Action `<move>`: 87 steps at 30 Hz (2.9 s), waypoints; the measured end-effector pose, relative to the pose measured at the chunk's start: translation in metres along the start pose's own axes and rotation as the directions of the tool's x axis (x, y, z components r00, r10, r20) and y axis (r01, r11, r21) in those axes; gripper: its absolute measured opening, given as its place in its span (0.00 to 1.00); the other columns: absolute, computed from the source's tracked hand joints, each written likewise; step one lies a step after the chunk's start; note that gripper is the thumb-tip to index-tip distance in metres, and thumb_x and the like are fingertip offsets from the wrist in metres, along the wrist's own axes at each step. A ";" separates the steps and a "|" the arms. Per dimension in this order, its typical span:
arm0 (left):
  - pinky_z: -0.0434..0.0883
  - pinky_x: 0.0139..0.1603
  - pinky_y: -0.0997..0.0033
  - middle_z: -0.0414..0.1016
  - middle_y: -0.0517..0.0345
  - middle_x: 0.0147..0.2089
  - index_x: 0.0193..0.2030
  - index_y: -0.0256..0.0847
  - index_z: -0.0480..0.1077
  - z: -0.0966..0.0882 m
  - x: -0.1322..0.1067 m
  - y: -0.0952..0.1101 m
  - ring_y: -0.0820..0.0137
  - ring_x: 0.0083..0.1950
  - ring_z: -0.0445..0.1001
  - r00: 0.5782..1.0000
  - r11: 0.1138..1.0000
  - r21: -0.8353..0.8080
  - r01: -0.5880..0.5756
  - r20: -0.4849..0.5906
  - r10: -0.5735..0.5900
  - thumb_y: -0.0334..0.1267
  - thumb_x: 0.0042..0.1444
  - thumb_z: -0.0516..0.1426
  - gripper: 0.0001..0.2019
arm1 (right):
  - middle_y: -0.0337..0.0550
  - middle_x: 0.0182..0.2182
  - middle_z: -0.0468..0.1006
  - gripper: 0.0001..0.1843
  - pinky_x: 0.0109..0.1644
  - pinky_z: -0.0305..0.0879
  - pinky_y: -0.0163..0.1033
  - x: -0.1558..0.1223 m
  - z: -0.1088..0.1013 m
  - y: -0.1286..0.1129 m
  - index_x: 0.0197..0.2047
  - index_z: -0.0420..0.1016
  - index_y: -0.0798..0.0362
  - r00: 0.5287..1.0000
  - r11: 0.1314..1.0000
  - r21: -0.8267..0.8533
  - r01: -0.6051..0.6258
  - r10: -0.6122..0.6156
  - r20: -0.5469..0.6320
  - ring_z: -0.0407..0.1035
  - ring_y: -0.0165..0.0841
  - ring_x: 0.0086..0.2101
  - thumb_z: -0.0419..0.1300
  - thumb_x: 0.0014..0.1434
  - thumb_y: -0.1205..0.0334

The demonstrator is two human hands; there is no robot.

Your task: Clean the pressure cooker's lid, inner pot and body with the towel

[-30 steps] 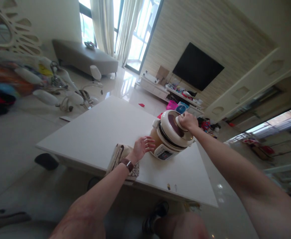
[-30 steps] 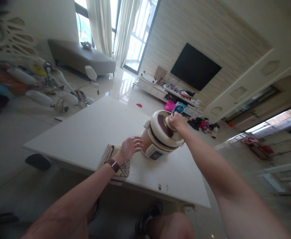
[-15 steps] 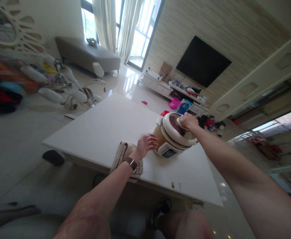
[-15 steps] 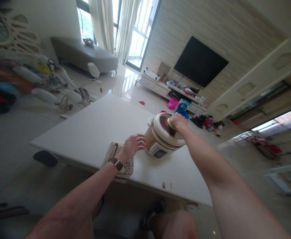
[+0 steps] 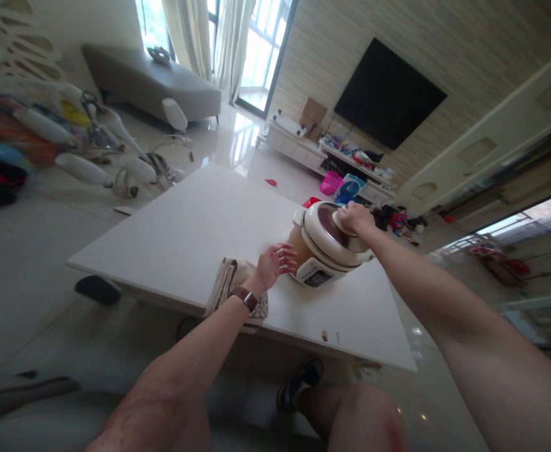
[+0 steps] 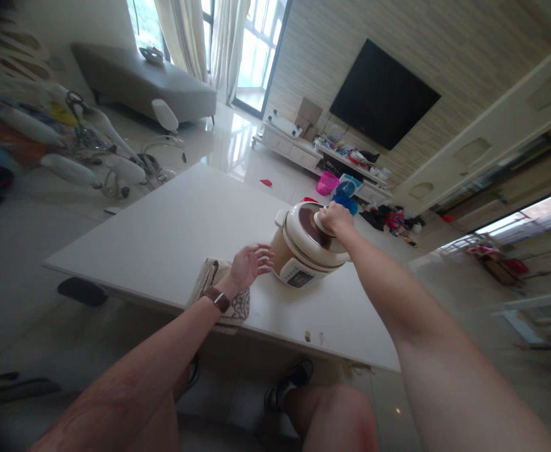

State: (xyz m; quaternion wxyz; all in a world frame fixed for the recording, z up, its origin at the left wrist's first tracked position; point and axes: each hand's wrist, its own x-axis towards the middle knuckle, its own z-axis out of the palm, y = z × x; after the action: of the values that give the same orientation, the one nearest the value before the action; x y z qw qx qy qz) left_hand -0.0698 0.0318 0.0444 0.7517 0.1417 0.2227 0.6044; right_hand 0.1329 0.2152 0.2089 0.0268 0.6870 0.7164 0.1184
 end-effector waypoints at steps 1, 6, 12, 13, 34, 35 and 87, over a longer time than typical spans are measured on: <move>0.79 0.32 0.67 0.82 0.48 0.39 0.45 0.35 0.77 0.000 0.000 0.000 0.66 0.31 0.80 1.000 1.000 0.004 0.004 -0.002 -0.004 0.41 0.58 0.57 0.14 | 0.71 0.58 0.80 0.29 0.61 0.71 0.55 0.000 0.000 0.001 0.60 0.75 0.61 1.000 1.000 -0.006 0.013 -0.013 -0.005 0.77 0.60 0.58 0.51 0.71 0.46; 0.79 0.31 0.68 0.82 0.49 0.38 0.45 0.35 0.77 0.001 0.000 -0.001 0.67 0.31 0.80 1.000 1.000 0.020 0.002 -0.014 -0.002 0.41 0.59 0.57 0.14 | 0.70 0.59 0.79 0.28 0.61 0.71 0.55 -0.002 0.000 0.001 0.60 0.74 0.60 0.998 0.998 -0.025 0.057 -0.058 -0.011 0.76 0.59 0.59 0.49 0.72 0.47; 0.78 0.32 0.68 0.82 0.50 0.38 0.45 0.36 0.77 0.002 0.002 -0.003 0.67 0.31 0.80 1.000 1.000 0.028 0.009 -0.011 -0.008 0.41 0.58 0.58 0.13 | 0.71 0.59 0.80 0.28 0.60 0.72 0.57 -0.004 0.000 0.001 0.60 0.75 0.59 0.998 0.998 -0.017 0.063 -0.064 -0.020 0.77 0.60 0.58 0.49 0.72 0.46; 0.78 0.32 0.68 0.82 0.49 0.38 0.45 0.36 0.77 0.002 0.002 -0.004 0.67 0.31 0.80 1.000 1.000 0.029 0.010 -0.013 -0.010 0.41 0.58 0.58 0.13 | 0.71 0.59 0.80 0.28 0.60 0.72 0.57 -0.004 0.000 0.001 0.60 0.75 0.59 0.998 0.998 -0.014 0.064 -0.065 -0.021 0.77 0.60 0.58 0.49 0.72 0.46; 0.77 0.31 0.70 0.81 0.50 0.38 0.44 0.37 0.78 0.003 0.002 -0.007 0.68 0.31 0.79 1.000 0.998 0.067 0.014 -0.028 -0.012 0.42 0.59 0.58 0.13 | 0.68 0.58 0.81 0.27 0.58 0.72 0.58 -0.008 0.003 0.007 0.60 0.74 0.58 0.991 0.992 -0.037 0.121 -0.123 -0.054 0.78 0.61 0.56 0.48 0.72 0.46; 0.77 0.31 0.70 0.81 0.50 0.38 0.44 0.37 0.78 0.003 0.002 -0.007 0.68 0.31 0.79 1.000 0.998 0.067 0.015 -0.027 -0.013 0.42 0.58 0.58 0.13 | 0.68 0.58 0.81 0.27 0.58 0.72 0.58 -0.008 0.003 0.007 0.60 0.74 0.58 0.991 0.992 -0.039 0.119 -0.120 -0.053 0.77 0.61 0.56 0.48 0.72 0.46; 0.75 0.32 0.69 0.82 0.48 0.40 0.44 0.37 0.78 0.005 0.003 -0.011 0.68 0.32 0.78 0.999 0.995 0.096 0.027 -0.027 -0.024 0.44 0.59 0.57 0.15 | 0.60 0.60 0.81 0.26 0.57 0.67 0.51 0.005 0.014 0.010 0.60 0.72 0.51 0.961 0.961 -0.025 0.276 -0.276 0.025 0.77 0.55 0.56 0.42 0.75 0.47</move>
State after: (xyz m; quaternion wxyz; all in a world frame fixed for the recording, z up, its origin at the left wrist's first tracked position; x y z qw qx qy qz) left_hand -0.0575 0.0328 0.0434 0.7487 0.1672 0.2631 0.5851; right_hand 0.1456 0.2219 0.1978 0.0604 0.5812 0.8032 0.1161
